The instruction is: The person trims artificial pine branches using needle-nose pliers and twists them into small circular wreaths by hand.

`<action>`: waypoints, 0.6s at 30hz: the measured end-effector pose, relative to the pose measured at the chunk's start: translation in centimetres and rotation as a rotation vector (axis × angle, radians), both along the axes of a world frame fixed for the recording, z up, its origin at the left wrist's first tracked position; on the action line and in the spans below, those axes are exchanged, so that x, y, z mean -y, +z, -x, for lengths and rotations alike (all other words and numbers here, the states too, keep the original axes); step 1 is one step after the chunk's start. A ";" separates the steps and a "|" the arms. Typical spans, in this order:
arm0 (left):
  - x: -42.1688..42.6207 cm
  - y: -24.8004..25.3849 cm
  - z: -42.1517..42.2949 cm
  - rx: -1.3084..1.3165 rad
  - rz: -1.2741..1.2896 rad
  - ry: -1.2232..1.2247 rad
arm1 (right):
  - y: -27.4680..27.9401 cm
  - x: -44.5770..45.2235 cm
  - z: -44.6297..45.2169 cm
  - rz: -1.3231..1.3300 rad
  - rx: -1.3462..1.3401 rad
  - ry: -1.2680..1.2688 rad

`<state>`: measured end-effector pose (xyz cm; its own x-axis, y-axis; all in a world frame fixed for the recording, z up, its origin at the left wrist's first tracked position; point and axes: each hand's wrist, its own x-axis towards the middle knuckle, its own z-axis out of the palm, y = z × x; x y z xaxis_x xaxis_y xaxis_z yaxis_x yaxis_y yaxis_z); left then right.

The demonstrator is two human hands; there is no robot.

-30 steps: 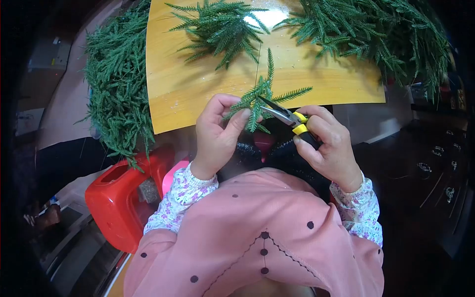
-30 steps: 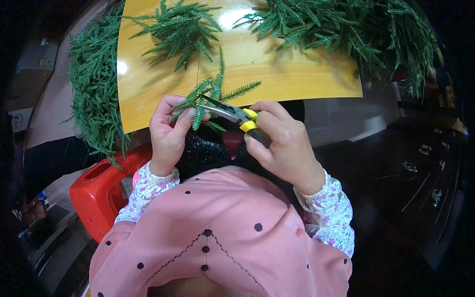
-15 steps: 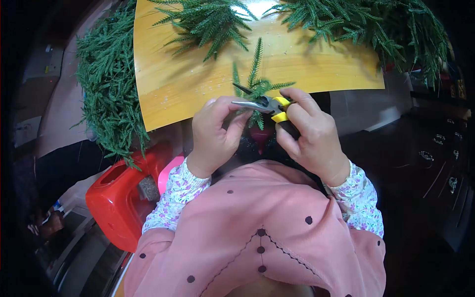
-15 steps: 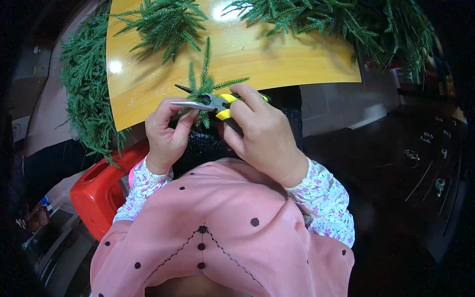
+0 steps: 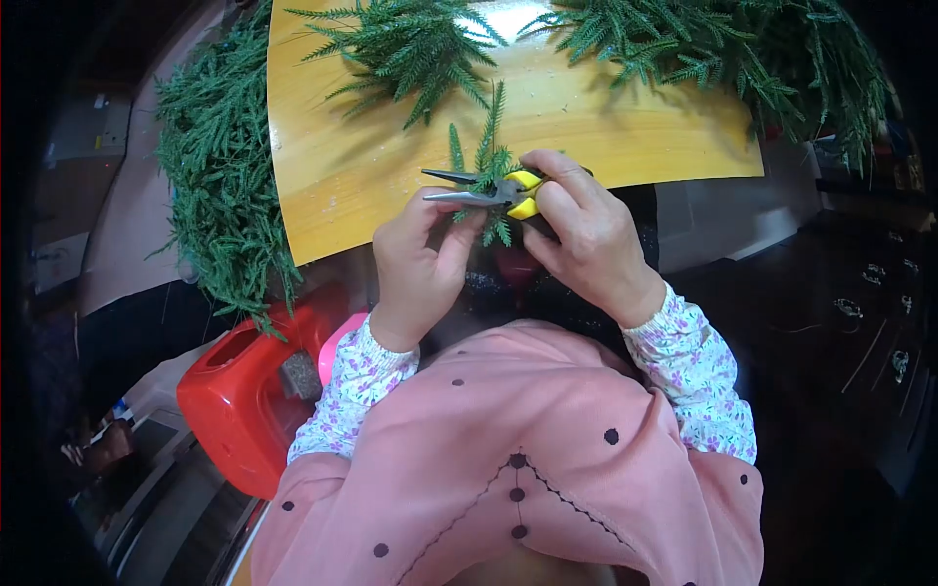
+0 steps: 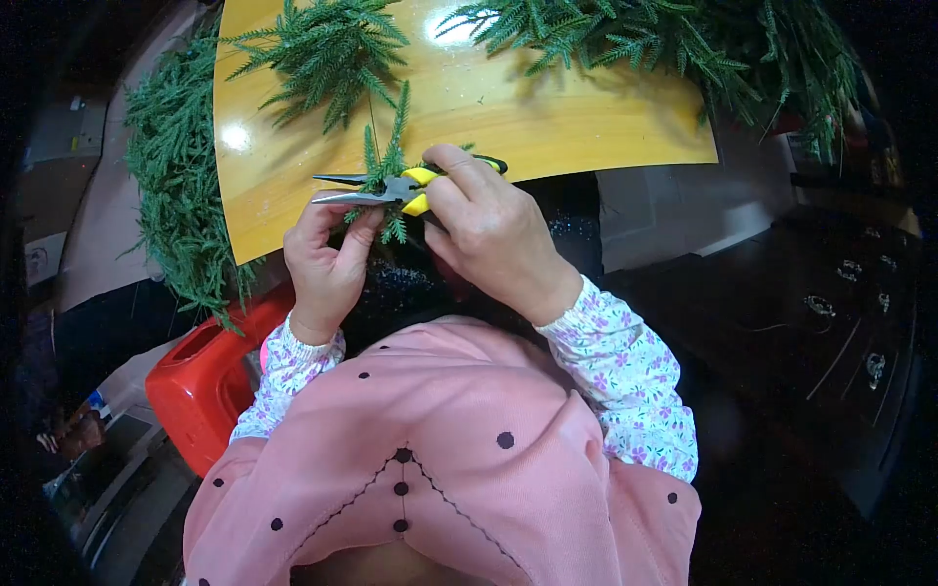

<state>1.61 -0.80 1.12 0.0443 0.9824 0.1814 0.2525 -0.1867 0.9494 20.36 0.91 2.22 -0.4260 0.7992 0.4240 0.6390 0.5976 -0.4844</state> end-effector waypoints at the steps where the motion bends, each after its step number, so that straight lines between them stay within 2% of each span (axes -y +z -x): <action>1: 0.0 0.0 0.0 0.037 0.032 -0.003 | -0.4 -0.2 -0.2 -0.018 -0.018 0.006; 5: 0.0 0.0 -0.2 0.125 0.021 -0.024 | -2.2 0.2 0.0 0.016 -0.222 -0.040; 11: 0.2 -0.1 -0.2 0.088 0.019 -0.025 | -1.9 0.4 1.0 0.034 -0.169 -0.132; 14: 0.3 -0.2 -0.3 0.098 0.029 0.002 | -1.8 0.1 1.0 -0.062 0.145 -0.186; 18: 0.3 0.1 -0.5 0.098 0.048 0.008 | -0.3 -0.4 0.8 -0.129 0.302 -0.173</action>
<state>2.06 -1.06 1.17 0.0213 0.9904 0.1368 0.1595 -0.1385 0.9774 19.58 1.32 1.91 -0.4109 0.8186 0.4013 0.8384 0.5122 -0.1863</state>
